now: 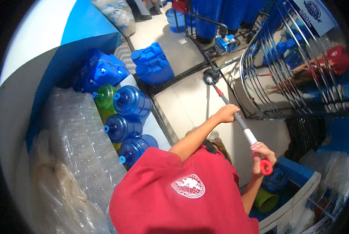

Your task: The person moves large blue water containers and jerrycans within a storage area. They pick up, carry, and place containers on the floor and shelves, and briefly use a mop to clean the floor.

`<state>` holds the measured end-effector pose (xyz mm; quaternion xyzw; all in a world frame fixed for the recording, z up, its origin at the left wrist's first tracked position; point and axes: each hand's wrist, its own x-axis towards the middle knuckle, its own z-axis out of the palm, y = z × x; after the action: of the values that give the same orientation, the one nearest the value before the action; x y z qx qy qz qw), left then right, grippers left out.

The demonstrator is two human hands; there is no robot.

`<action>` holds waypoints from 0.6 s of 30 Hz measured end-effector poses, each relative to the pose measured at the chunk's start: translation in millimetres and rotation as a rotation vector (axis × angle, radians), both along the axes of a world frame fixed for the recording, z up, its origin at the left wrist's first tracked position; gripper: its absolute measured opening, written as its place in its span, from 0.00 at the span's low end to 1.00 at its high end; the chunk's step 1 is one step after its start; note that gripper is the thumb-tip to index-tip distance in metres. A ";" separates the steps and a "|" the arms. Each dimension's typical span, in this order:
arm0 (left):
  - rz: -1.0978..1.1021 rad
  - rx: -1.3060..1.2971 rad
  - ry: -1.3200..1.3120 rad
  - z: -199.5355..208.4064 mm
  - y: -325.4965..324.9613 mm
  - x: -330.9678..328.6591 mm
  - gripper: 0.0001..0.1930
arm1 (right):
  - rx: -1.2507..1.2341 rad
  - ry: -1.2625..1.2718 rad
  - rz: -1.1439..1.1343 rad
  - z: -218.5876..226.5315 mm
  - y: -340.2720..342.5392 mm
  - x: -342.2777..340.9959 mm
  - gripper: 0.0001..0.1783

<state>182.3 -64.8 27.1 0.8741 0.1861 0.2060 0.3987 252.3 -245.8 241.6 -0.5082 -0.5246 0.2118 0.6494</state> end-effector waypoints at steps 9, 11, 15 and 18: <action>0.236 -0.009 0.072 37.5 4.3 13.2 0.15 | 0.145 -0.135 -0.047 29.7 43.6 35.4 0.06; 0.288 -0.017 0.047 57.3 3.0 19.3 0.17 | 0.121 0.008 0.057 47.1 61.4 59.3 0.06; 0.229 -0.088 0.140 78.0 0.8 12.3 0.13 | 0.091 0.105 0.229 69.7 91.7 87.2 0.09; 0.232 -0.134 0.197 73.8 -4.9 -6.5 0.08 | 0.027 0.134 0.358 75.0 111.2 93.4 0.06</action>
<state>175.8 -69.7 100.9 0.8341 0.3373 0.1510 0.4095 345.7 -134.6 316.5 -0.3826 -0.5650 0.3502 0.6417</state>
